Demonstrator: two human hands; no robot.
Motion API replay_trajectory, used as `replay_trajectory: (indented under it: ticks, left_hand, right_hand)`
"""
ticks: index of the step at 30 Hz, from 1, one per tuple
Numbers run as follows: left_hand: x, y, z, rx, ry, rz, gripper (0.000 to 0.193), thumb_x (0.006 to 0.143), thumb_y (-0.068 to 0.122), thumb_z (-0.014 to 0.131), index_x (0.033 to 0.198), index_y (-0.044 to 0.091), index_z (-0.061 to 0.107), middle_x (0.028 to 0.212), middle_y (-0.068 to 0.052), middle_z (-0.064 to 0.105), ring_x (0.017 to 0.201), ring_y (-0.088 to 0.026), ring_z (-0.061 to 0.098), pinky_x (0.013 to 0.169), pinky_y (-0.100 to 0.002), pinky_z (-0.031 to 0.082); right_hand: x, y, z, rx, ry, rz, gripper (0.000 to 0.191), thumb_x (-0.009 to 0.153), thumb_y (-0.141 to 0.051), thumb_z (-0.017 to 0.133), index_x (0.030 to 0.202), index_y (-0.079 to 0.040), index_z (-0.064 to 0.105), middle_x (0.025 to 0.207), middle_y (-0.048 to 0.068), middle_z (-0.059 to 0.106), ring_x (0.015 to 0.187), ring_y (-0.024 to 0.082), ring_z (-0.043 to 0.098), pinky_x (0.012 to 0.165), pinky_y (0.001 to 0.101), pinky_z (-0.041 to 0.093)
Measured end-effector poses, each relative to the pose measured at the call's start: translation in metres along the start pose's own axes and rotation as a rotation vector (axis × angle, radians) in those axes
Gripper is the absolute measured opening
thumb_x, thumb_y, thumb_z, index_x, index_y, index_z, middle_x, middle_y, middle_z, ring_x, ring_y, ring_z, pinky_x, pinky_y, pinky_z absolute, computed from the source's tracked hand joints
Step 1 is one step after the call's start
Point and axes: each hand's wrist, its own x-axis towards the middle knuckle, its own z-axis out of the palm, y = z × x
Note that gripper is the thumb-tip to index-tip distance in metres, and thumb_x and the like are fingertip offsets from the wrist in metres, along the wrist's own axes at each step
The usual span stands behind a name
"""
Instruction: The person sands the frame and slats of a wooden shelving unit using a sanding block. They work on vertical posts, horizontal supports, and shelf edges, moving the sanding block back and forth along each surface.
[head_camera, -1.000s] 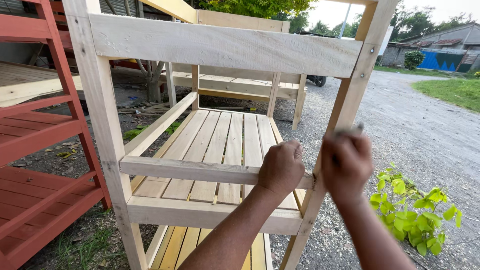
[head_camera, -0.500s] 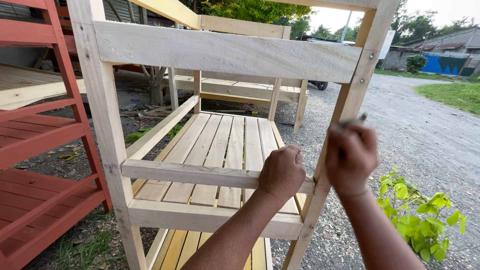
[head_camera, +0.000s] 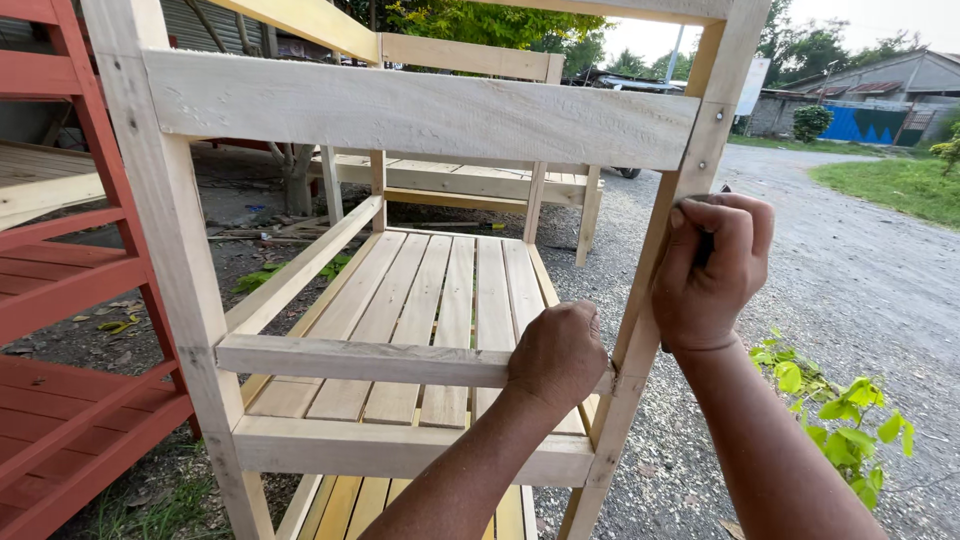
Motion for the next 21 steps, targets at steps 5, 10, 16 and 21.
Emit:
replay_trajectory:
  ticks: [5,10,16,21]
  left_hand:
    - [0.001,-0.003,0.0,0.028,0.004,0.049,0.018,0.092,0.002,0.048,0.095,-0.004,0.065,0.088,-0.023,0.07,0.083,-0.031,0.074,0.081,-0.042,0.063]
    - [0.003,-0.007,0.006,0.06,0.047,0.1,0.017,0.092,0.002,0.05,0.091,-0.003,0.066,0.082,-0.023,0.07,0.078,-0.032,0.073,0.078,-0.044,0.061]
    - [0.004,-0.009,0.007,0.079,-0.024,0.055,0.019,0.094,0.002,0.048,0.087,-0.002,0.065,0.08,-0.021,0.069,0.074,-0.03,0.073,0.075,-0.043,0.062]
    - [0.009,-0.009,0.009,0.093,-0.034,0.052,0.017,0.095,0.004,0.05,0.087,-0.002,0.064,0.079,-0.02,0.068,0.071,-0.028,0.072,0.071,-0.042,0.063]
  right_hand:
    - [0.08,0.009,0.025,-0.086,0.037,-0.036,0.013,0.104,0.006,0.061,0.1,-0.005,0.056,0.096,0.007,0.058,0.097,0.025,0.059,0.102,0.0496,0.043]
    - [0.117,0.037,0.043,0.106,0.085,0.02,0.011,0.103,0.005,0.059,0.1,-0.006,0.058,0.104,0.005,0.056,0.096,0.02,0.058,0.084,0.0346,0.046]
    - [0.087,0.041,0.038,-0.039,0.09,-0.139,0.018,0.104,0.01,0.07,0.094,-0.004,0.064,0.096,0.003,0.055,0.092,0.018,0.054,0.078,0.0323,0.045]
    - [0.113,0.069,0.056,0.22,0.057,0.012,0.013,0.108,0.003,0.065,0.098,-0.005,0.066,0.105,0.003,0.06,0.092,0.014,0.058,0.078,0.0297,0.047]
